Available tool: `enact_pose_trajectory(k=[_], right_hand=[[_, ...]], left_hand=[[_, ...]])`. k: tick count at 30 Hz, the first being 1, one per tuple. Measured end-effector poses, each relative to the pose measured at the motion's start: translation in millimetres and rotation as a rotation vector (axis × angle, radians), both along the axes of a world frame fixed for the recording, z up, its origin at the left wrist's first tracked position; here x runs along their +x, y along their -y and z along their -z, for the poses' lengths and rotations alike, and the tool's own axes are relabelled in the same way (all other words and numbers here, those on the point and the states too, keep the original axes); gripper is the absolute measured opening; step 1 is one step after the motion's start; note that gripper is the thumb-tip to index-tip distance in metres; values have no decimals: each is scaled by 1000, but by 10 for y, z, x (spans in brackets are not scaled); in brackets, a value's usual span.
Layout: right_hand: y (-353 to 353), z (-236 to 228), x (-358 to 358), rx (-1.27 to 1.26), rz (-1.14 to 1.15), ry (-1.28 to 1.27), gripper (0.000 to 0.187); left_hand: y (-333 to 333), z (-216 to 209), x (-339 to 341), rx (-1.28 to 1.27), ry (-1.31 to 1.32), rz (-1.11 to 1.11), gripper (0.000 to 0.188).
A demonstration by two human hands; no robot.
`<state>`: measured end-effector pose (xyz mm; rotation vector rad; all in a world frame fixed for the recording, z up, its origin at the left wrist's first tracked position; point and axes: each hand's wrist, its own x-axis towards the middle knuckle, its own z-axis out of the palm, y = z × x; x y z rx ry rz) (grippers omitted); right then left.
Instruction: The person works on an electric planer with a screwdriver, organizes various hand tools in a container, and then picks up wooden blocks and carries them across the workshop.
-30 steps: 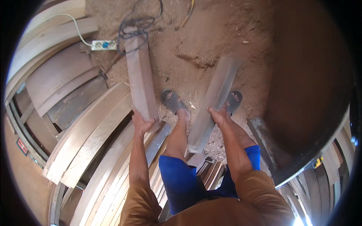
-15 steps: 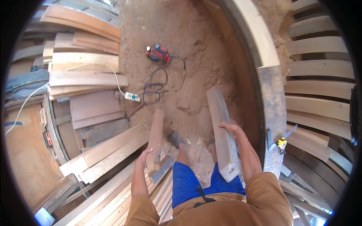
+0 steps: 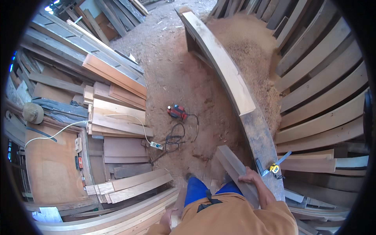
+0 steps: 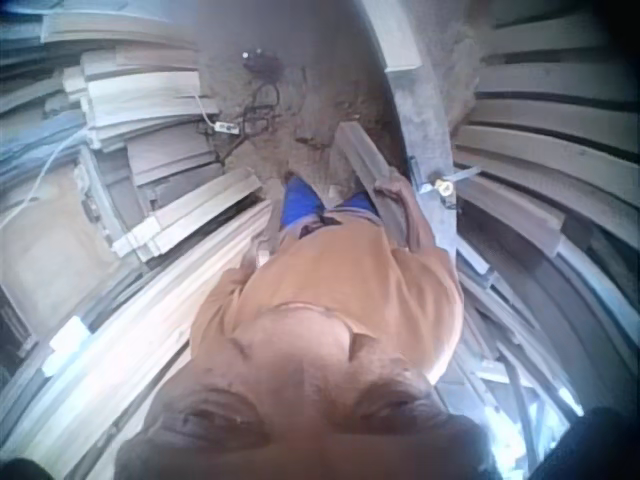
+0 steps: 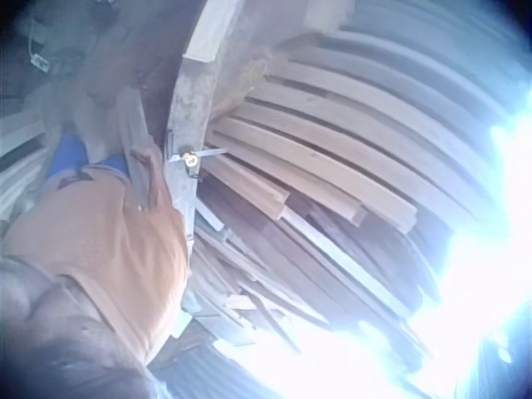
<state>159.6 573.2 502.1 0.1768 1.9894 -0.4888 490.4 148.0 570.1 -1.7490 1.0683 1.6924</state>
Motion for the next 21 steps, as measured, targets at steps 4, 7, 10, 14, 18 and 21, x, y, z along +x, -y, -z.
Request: enact_pose_trajectory(k=[4,7,10,14,18,21], right_hand=[[-1,-119,-21,100,12,-29,104],[217,-258,-307,184,-21,-27,102],[618,-606,-764,181,-69,78,101],[709,-170,-947,270,-88,-91,100],[1150,-296,-1512,337,-143,-146,101],[1433,-405,-1891,314,-189,-176,103]], left_hand=[[-59,55,-123,-14,-11,32,67],[70,213,-335,-19,-11,64,67],[317,333,-552,-20,1,70,67],[741,439,-984,-33,19,121,67],[1149,607,-1358,-63,33,145,67],[1536,611,-1739,-87,100,232,67]])
